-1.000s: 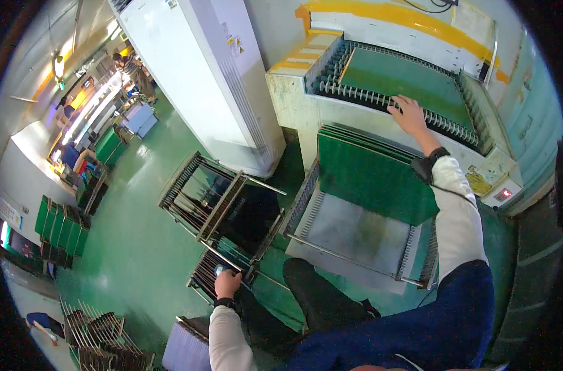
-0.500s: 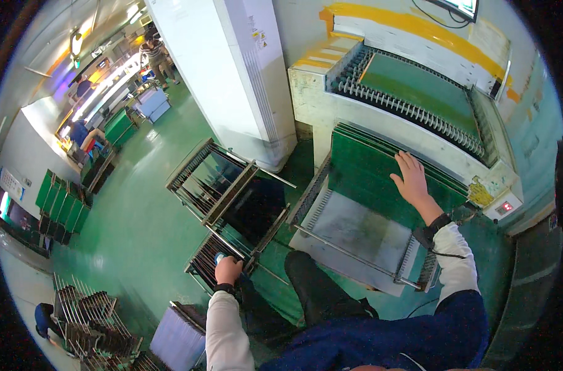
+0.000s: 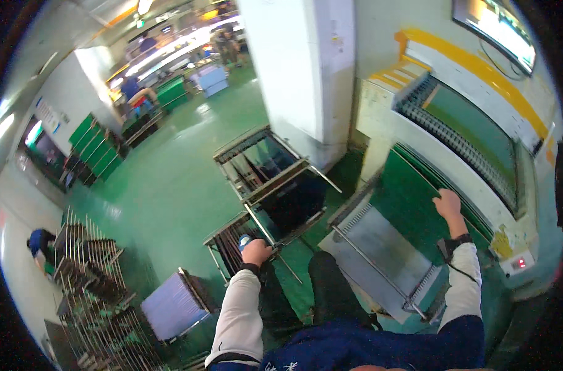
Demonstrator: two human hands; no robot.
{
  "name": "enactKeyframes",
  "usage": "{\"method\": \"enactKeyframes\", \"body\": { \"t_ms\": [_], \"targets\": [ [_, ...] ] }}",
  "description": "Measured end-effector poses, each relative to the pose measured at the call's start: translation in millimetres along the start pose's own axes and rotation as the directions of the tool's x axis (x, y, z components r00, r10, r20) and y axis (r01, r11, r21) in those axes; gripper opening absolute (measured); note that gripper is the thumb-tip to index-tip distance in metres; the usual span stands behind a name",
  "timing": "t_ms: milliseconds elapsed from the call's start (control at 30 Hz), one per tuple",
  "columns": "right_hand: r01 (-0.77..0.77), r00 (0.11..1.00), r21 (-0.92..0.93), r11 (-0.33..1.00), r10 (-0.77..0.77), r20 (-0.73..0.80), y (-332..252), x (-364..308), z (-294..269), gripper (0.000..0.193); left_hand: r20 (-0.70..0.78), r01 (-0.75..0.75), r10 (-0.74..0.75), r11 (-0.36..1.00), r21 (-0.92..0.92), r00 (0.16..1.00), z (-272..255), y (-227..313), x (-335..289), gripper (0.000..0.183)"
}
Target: Loading and unloading circuit board panels into a processing machine and placing them in storage racks.
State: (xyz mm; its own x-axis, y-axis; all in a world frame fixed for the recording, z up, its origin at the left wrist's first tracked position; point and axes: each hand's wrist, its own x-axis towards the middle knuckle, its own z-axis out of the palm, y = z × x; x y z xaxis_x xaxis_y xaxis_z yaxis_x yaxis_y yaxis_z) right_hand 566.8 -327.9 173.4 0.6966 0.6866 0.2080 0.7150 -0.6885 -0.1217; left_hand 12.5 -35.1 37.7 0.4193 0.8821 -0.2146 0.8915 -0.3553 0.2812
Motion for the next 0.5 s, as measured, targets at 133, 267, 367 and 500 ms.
{"method": "enactKeyframes", "body": {
  "t_ms": [133,267,367,500],
  "targets": [
    [0.013,0.995,-0.06,0.998,-0.007,0.097,23,17,2,0.034,-0.018,-0.07,0.069,0.997,-0.027,0.997,5,1,5,0.036],
    [-0.062,0.998,-0.009,0.998,0.062,0.026,8,11,6,0.035,0.051,-0.008,0.013,0.995,-0.1,0.999,-1,-4,-1,0.036],
    [-0.096,0.994,-0.02,0.995,0.097,0.058,-9,8,3,0.043,-0.026,-0.028,0.027,0.999,-0.039,0.999,5,-16,-2,0.036],
    [-0.113,0.993,-0.075,0.991,0.115,0.03,11,9,11,0.054,0.0,-0.051,0.052,0.998,-0.042,0.999,10,-10,3,0.037]
  ]
}}
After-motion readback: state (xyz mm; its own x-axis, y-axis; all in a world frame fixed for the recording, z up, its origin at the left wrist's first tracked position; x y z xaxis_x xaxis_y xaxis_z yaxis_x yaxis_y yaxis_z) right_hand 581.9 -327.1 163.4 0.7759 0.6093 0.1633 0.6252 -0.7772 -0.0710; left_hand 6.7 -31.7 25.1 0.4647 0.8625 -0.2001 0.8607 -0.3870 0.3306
